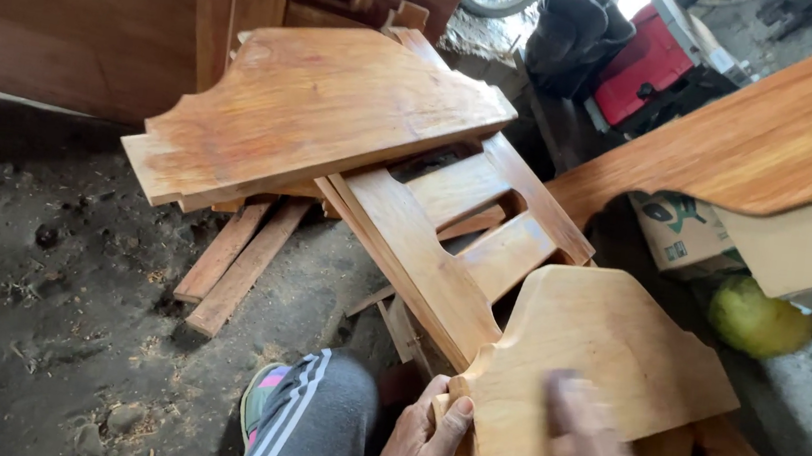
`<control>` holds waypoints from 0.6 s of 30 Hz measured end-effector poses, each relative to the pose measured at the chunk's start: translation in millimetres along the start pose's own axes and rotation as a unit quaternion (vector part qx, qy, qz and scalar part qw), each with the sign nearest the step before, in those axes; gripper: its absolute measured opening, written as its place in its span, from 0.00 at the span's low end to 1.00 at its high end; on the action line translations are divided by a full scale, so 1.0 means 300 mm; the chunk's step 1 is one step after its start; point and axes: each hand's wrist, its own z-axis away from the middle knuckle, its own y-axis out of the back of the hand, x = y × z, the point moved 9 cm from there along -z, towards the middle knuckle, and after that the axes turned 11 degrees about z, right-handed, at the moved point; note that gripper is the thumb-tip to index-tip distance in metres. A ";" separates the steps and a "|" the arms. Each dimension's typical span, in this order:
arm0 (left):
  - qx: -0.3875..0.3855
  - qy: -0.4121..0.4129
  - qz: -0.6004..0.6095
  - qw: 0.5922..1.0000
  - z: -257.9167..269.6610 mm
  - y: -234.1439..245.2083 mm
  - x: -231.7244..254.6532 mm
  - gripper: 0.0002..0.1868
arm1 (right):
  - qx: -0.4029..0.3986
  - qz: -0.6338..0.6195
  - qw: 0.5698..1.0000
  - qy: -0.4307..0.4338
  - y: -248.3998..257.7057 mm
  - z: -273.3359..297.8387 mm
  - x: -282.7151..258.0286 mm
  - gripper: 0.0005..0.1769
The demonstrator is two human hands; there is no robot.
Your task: Sanding a wooden furniture component by hand using sandpaper
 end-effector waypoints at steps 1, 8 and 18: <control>-0.003 -0.002 0.007 1.000 0.000 -0.003 -0.001 0.24 | -0.053 -0.031 0.993 0.100 -0.043 0.020 -0.085 0.27; -0.006 0.018 -0.006 1.000 0.007 0.002 0.002 0.24 | -0.039 0.065 0.970 0.232 -0.027 0.084 -0.137 0.28; -0.016 -0.017 0.024 0.999 0.005 -0.004 0.005 0.20 | -0.011 0.060 0.995 -0.073 -0.077 0.190 0.212 0.23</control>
